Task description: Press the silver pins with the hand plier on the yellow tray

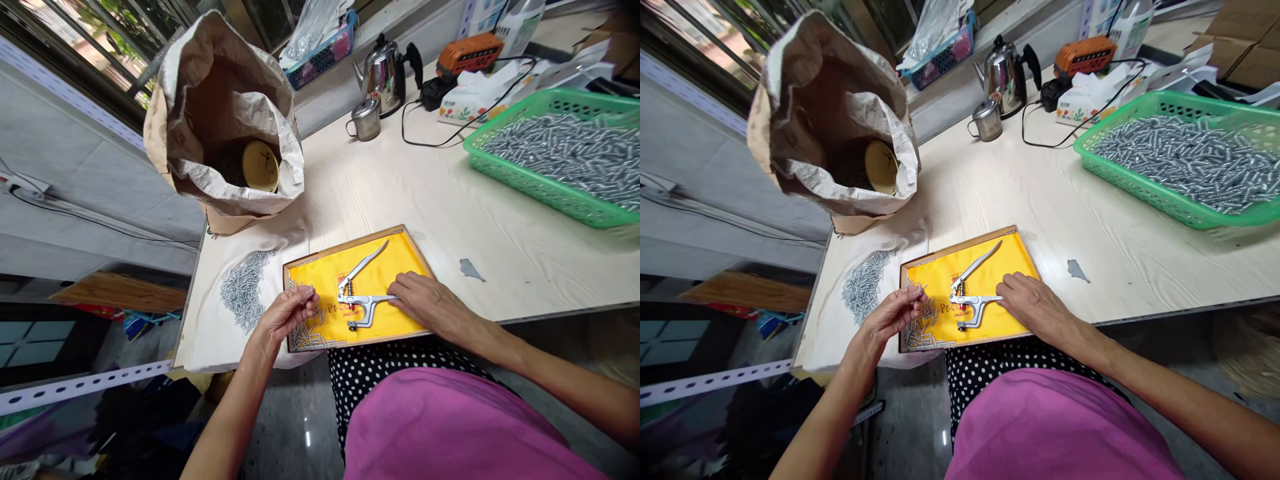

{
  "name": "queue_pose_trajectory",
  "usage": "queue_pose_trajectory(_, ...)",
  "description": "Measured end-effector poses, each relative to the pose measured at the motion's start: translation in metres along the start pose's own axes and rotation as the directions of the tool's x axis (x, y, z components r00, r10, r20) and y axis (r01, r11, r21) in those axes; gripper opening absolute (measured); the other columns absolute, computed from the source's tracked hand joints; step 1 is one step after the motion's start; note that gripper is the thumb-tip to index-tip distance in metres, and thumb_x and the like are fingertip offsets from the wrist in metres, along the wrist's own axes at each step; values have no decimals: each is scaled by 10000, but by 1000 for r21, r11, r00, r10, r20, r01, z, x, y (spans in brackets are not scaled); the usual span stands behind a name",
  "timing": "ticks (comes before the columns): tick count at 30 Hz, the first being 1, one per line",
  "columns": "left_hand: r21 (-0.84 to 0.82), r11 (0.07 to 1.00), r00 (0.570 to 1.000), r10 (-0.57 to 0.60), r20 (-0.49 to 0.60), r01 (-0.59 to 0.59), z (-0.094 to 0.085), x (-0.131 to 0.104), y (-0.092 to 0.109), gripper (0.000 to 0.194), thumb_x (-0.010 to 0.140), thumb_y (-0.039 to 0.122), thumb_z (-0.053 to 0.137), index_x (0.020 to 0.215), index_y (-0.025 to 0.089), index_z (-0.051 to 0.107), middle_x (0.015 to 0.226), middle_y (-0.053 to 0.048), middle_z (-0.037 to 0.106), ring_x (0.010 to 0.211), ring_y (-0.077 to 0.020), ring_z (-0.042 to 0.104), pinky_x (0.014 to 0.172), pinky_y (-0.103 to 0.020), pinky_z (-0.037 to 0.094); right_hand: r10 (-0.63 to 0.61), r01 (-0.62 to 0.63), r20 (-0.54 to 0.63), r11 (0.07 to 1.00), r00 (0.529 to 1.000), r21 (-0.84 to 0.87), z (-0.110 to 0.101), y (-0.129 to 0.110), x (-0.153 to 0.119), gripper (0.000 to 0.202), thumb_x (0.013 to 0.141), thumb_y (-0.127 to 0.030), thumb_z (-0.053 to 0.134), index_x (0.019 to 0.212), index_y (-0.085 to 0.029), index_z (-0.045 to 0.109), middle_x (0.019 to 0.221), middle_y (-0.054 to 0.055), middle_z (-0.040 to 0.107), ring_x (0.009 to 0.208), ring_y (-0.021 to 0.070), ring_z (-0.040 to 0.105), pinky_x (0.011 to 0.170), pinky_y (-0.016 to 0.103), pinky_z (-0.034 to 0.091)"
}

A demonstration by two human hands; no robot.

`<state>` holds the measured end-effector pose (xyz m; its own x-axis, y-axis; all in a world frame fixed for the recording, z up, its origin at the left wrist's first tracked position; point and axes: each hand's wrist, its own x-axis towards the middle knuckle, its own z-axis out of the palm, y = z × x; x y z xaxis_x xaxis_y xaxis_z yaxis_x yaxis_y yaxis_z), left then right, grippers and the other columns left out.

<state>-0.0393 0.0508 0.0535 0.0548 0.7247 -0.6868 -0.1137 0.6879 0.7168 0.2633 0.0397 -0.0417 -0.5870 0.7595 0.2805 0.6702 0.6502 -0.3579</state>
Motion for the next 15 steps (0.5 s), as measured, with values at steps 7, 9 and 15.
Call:
queue_pose_trajectory(7,-97,994,992,44,-118,-55,-17,-31,-11,282,638,227,888,744,114,652,709,-8,660,532,-38,544,512,-145,496,-1,1,4,1000,1000,28,1,0,-1,235,1022,-280,410,892,-193,585,848,59,586,800,193,544,705,322,411)
queue_pose_trajectory(9,-92,995,992,36,-123,-48,-9,-34,-20,308,615,243,898,729,121,640,693,-4,657,516,-40,539,502,-152,491,6,-6,10,1000,1000,19,0,0,-1,243,1023,-290,408,891,-191,586,848,61,585,802,195,546,715,326,417)
queue_pose_trajectory(15,113,992,992,73,-101,-62,36,-19,-49,407,539,309,915,817,114,692,578,31,608,458,-65,529,453,-181,460,-4,5,43,999,999,-32,-4,-2,0,213,1013,-268,440,882,-181,583,868,62,595,805,191,544,722,319,408)
